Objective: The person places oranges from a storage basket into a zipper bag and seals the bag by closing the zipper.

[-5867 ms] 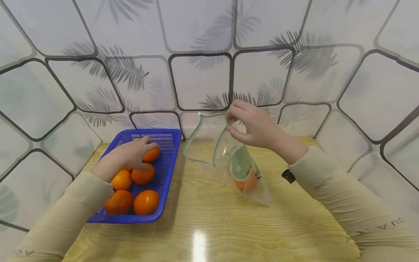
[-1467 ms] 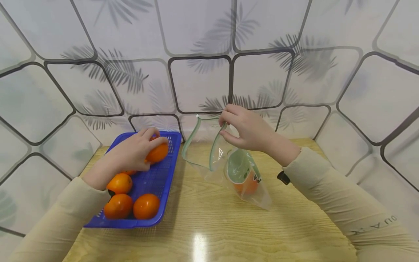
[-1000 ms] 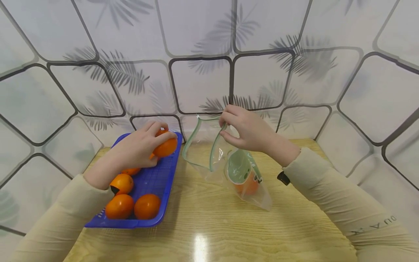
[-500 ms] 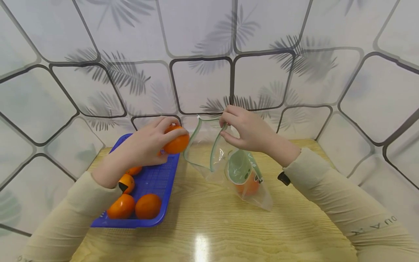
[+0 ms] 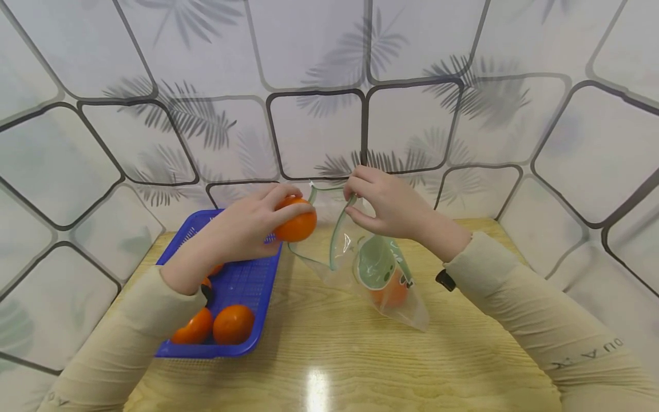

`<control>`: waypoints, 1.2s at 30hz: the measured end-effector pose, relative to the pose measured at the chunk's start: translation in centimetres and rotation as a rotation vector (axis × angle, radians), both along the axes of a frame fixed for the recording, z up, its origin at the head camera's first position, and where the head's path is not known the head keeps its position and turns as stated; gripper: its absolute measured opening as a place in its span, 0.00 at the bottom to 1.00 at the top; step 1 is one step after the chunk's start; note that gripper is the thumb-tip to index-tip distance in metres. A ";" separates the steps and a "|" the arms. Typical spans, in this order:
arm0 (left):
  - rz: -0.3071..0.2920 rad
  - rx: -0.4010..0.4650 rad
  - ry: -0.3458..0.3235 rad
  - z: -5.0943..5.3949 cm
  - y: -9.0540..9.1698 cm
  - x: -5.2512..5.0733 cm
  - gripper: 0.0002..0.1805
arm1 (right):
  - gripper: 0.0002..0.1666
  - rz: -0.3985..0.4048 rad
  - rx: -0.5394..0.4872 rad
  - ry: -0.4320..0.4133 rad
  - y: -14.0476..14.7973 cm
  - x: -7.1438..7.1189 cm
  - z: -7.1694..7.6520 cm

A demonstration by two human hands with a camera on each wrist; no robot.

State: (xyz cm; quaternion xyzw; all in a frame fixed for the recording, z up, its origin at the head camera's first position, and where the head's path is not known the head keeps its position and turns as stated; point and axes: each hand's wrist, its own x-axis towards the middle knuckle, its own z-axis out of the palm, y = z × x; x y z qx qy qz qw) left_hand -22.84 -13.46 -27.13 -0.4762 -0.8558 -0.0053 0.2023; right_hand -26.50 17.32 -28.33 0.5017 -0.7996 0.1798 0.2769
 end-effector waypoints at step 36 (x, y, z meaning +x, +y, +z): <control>0.012 -0.092 -0.122 -0.8 1.9 -0.4 0.40 | 0.08 0.064 -0.044 -0.011 0.0 -0.1 0.1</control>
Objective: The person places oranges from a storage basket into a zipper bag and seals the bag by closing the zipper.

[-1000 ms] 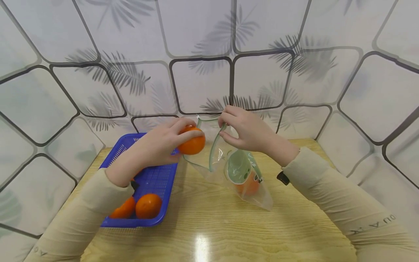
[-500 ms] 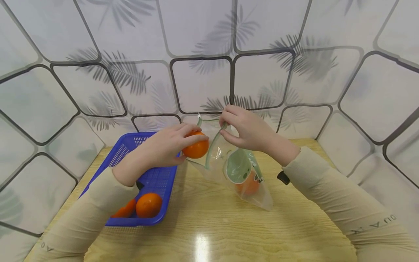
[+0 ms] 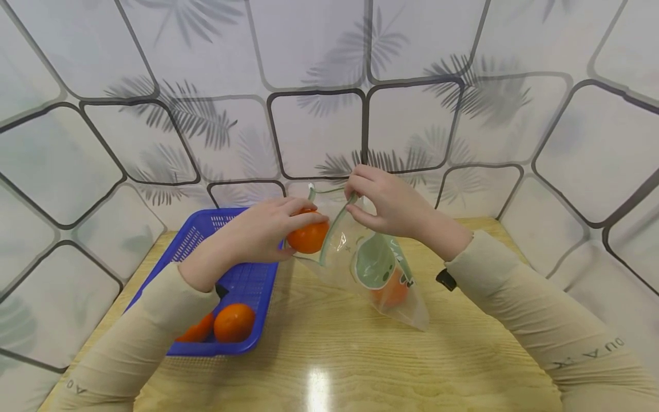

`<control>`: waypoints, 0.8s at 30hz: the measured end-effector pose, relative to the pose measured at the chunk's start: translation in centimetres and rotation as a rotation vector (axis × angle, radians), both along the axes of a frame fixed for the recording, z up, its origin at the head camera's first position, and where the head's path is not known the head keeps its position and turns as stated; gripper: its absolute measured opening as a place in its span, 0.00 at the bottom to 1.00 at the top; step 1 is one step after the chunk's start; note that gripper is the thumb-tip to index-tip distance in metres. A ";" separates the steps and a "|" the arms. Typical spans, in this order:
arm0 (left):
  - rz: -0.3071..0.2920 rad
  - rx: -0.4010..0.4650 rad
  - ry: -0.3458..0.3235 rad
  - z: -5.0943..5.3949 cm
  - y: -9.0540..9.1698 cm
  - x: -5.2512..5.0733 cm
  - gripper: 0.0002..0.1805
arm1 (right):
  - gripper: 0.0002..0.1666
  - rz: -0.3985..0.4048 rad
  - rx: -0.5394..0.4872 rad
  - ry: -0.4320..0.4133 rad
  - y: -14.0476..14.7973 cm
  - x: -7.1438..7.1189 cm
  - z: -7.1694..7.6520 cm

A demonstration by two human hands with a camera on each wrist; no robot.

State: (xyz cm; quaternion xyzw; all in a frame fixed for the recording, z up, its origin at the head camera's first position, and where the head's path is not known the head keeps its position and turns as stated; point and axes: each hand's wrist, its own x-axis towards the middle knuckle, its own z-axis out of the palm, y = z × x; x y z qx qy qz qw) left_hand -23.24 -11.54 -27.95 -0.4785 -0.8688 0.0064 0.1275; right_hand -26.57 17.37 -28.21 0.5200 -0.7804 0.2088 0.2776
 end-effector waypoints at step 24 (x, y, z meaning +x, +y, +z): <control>0.026 -0.029 -0.031 -0.4 -0.3 0.3 0.37 | 0.09 -0.004 -0.010 0.002 0.1 0.2 0.5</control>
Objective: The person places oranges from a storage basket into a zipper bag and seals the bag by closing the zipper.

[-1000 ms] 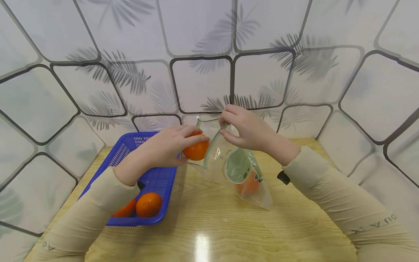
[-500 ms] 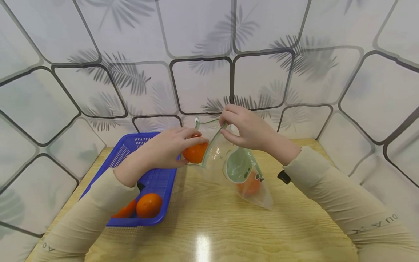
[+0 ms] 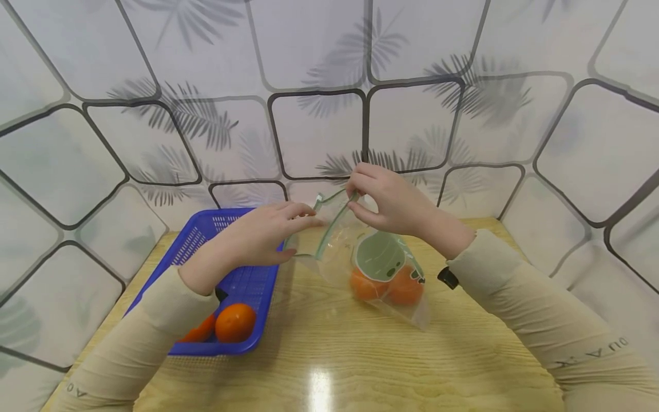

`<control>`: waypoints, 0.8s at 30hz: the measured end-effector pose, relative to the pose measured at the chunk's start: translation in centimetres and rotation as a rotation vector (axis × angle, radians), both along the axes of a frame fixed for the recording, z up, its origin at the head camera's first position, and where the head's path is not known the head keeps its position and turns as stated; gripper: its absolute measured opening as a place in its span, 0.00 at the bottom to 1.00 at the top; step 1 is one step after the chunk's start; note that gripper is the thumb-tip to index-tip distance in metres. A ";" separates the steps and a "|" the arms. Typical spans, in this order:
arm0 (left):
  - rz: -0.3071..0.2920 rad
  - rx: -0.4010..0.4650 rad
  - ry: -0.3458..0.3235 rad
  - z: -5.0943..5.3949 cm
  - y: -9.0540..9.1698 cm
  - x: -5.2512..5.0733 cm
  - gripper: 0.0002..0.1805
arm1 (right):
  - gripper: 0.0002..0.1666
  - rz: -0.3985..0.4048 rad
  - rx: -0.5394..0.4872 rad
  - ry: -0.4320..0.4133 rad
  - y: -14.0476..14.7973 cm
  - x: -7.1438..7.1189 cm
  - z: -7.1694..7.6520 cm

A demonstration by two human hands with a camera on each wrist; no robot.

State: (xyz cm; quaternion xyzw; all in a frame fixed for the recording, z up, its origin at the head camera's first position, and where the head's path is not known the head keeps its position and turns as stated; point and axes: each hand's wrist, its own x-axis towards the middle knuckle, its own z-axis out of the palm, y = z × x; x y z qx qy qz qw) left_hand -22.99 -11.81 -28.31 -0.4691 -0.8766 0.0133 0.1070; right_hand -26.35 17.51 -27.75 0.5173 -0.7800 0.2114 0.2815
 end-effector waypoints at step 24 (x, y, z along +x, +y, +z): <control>0.069 0.024 0.025 -1.1 -3.8 -0.7 0.32 | 0.07 0.011 0.005 0.019 0.0 -0.2 -0.1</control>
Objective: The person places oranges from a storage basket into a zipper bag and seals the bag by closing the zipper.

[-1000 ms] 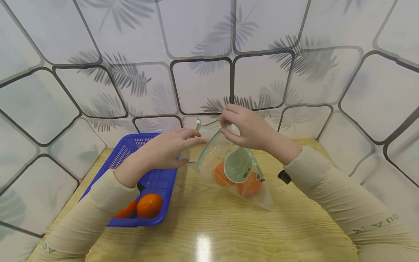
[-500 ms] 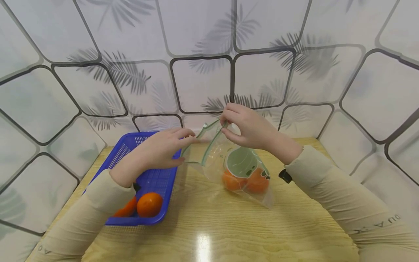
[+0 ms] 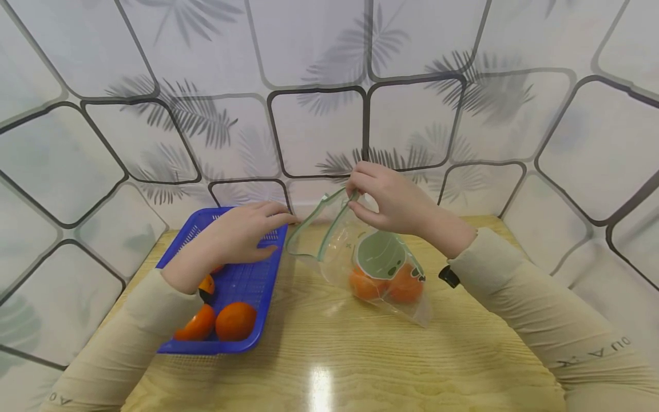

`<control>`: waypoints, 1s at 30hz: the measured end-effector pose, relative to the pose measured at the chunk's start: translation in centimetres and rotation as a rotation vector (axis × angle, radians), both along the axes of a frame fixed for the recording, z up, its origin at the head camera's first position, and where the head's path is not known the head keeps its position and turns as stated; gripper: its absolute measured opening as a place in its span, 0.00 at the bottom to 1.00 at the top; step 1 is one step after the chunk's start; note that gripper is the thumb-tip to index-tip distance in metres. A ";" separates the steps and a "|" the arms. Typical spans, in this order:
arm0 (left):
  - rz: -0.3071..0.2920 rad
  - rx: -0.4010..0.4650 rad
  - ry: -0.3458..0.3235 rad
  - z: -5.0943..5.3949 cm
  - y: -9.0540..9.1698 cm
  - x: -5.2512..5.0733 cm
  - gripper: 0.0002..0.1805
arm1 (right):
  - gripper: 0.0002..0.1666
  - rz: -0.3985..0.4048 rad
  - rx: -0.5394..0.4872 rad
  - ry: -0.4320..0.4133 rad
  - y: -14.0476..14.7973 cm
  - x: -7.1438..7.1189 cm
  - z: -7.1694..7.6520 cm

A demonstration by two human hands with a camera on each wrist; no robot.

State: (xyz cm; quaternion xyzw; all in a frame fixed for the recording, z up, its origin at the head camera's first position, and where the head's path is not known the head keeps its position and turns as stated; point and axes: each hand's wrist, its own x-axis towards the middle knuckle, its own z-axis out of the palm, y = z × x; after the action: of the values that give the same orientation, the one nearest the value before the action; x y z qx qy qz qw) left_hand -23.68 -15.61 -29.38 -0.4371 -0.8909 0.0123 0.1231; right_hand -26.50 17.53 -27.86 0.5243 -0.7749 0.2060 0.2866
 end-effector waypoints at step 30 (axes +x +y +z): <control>0.263 0.000 -0.161 -2.5 -5.6 -3.9 0.28 | 0.07 -0.013 0.014 -0.009 0.0 0.1 -0.1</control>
State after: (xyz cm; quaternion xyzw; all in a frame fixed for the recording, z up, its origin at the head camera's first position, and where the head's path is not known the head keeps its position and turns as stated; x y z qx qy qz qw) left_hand -27.58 -21.18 -31.85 -0.3162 -0.9474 -0.0067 0.0483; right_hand -26.41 17.57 -27.95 0.5205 -0.7808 0.2012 0.2810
